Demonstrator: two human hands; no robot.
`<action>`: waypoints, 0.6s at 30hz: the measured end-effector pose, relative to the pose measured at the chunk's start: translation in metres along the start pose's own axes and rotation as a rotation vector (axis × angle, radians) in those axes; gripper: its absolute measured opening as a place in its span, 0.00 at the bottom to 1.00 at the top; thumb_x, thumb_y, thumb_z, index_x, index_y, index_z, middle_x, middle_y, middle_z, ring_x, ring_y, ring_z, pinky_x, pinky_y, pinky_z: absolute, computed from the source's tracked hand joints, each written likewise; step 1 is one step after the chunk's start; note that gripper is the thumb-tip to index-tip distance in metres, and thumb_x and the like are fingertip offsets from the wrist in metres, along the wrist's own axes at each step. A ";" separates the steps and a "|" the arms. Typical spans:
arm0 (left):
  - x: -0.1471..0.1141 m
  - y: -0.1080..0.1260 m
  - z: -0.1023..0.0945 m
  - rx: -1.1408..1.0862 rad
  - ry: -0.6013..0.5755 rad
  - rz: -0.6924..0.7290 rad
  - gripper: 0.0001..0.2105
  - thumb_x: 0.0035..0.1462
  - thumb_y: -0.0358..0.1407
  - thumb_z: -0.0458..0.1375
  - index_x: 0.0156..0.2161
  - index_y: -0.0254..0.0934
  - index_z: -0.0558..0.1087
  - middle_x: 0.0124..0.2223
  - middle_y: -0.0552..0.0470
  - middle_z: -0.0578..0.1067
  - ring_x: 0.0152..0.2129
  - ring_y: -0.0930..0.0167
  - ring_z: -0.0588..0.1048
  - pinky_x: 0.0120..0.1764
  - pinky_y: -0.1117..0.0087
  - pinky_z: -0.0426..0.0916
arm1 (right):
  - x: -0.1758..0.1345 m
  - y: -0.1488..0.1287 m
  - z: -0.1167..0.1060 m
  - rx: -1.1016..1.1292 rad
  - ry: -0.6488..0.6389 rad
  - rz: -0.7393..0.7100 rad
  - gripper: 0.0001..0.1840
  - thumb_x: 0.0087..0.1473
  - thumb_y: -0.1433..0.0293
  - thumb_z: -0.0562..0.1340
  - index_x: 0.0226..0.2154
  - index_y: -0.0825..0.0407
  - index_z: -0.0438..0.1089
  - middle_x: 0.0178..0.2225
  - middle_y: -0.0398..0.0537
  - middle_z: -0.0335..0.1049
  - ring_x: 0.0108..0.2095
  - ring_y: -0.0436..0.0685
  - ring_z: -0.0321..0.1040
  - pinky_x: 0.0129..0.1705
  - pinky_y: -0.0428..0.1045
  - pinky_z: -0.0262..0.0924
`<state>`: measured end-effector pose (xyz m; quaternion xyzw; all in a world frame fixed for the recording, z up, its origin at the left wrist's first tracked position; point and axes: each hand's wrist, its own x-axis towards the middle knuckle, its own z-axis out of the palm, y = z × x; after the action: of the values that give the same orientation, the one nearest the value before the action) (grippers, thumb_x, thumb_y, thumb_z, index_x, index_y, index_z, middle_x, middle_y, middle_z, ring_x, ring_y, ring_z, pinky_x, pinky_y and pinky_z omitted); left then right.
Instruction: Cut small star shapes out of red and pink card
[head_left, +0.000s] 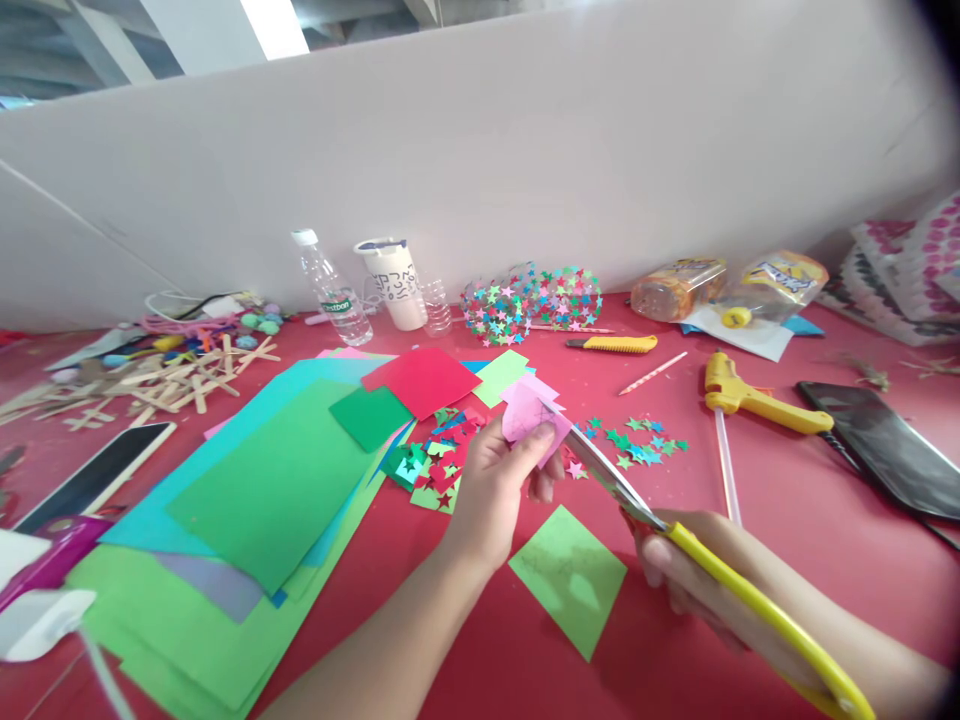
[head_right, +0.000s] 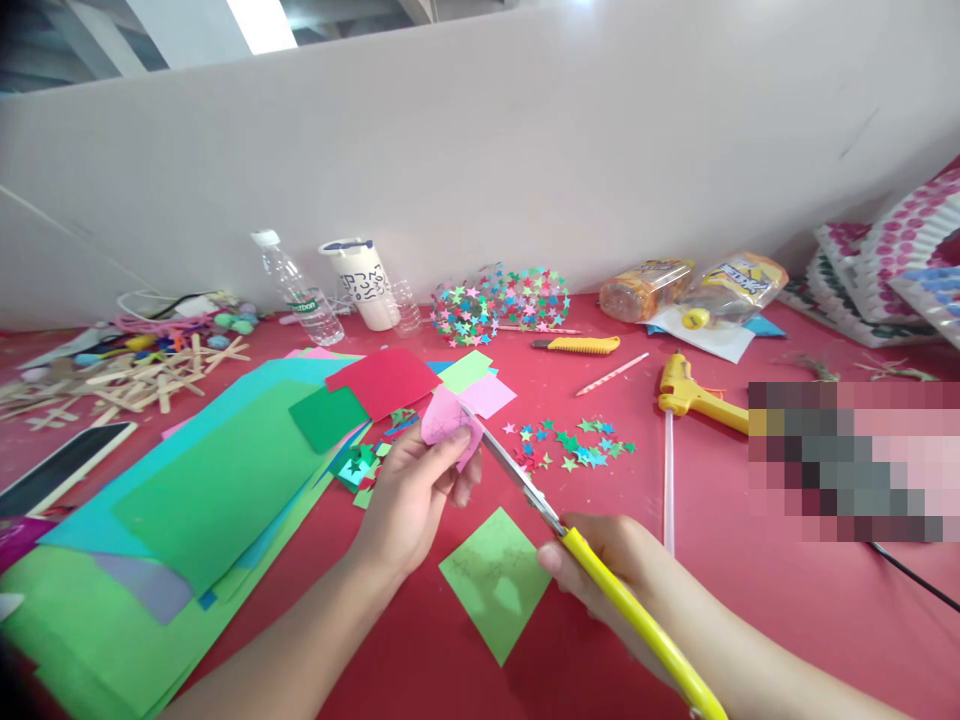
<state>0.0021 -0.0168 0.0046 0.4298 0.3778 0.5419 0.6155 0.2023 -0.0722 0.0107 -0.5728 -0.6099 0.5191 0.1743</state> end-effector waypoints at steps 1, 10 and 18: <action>0.000 0.000 -0.001 0.001 -0.002 0.001 0.09 0.57 0.40 0.63 0.30 0.37 0.73 0.22 0.57 0.72 0.16 0.79 0.66 0.20 0.77 0.60 | 0.000 -0.001 0.000 -0.001 0.010 -0.001 0.40 0.44 0.26 0.47 0.22 0.47 0.52 0.21 0.38 0.57 0.19 0.49 0.54 0.17 0.44 0.49; 0.004 0.001 -0.006 0.027 -0.029 0.015 0.07 0.58 0.39 0.63 0.33 0.37 0.75 0.22 0.58 0.72 0.16 0.80 0.64 0.20 0.78 0.57 | 0.007 0.008 -0.007 -0.033 -0.039 -0.002 0.38 0.50 0.29 0.49 0.23 0.48 0.52 0.21 0.38 0.57 0.18 0.46 0.49 0.17 0.43 0.44; 0.006 0.004 -0.007 0.017 -0.050 0.009 0.07 0.58 0.37 0.62 0.31 0.36 0.72 0.22 0.59 0.71 0.15 0.80 0.64 0.20 0.78 0.56 | 0.016 0.019 -0.009 -0.052 -0.065 -0.052 0.38 0.50 0.29 0.49 0.23 0.47 0.52 0.18 0.36 0.57 0.14 0.45 0.47 0.15 0.43 0.41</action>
<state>-0.0046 -0.0102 0.0058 0.4502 0.3649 0.5306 0.6185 0.2145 -0.0584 -0.0076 -0.5439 -0.6431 0.5170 0.1528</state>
